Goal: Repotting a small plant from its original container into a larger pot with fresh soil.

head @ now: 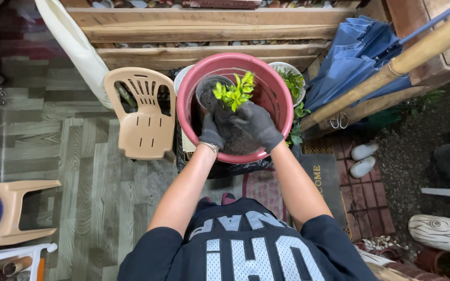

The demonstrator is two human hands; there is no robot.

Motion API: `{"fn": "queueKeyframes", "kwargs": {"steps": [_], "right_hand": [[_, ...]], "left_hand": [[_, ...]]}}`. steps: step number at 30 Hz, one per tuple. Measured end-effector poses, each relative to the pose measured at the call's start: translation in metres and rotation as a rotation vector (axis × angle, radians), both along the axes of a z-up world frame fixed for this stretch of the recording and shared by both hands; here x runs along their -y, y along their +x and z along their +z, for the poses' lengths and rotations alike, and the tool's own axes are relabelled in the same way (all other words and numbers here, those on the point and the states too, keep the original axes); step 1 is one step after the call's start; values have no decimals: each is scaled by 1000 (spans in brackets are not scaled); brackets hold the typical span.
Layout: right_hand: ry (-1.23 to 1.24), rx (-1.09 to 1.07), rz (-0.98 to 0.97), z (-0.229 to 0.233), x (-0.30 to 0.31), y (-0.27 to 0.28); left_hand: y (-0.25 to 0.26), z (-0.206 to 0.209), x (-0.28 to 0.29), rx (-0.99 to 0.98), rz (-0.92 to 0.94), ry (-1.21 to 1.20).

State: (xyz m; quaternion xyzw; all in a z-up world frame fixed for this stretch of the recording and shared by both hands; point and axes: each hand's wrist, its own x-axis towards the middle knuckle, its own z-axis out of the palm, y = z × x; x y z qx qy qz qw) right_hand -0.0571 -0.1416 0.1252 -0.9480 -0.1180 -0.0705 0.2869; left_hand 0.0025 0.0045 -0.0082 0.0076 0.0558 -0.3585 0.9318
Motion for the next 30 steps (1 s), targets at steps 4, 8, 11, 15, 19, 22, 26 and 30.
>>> {"fn": "queueKeyframes", "kwargs": {"steps": [4,8,11,15,19,22,26,30], "right_hand": [[207,-141,15,30,-4,5],[262,-207,65,22,14,17],[250,-300,82,26,14,14],[298,-293,179,33,16,7],[481,-379,206,-10,56,17],[396,-562,208,-61,72,37],[-71,-520,518,-144,42,61],[-314,-307,283,-152,-47,75]], "left_hand": [[-1,5,-3,-85,-88,128],[-4,17,0,-86,-41,126],[3,-3,0,-108,-28,139],[2,5,0,-23,-32,125],[0,12,-4,-104,94,35],[-2,29,-10,-187,142,-76],[6,16,-6,-243,170,-92],[9,3,-2,-205,134,-119]]}}
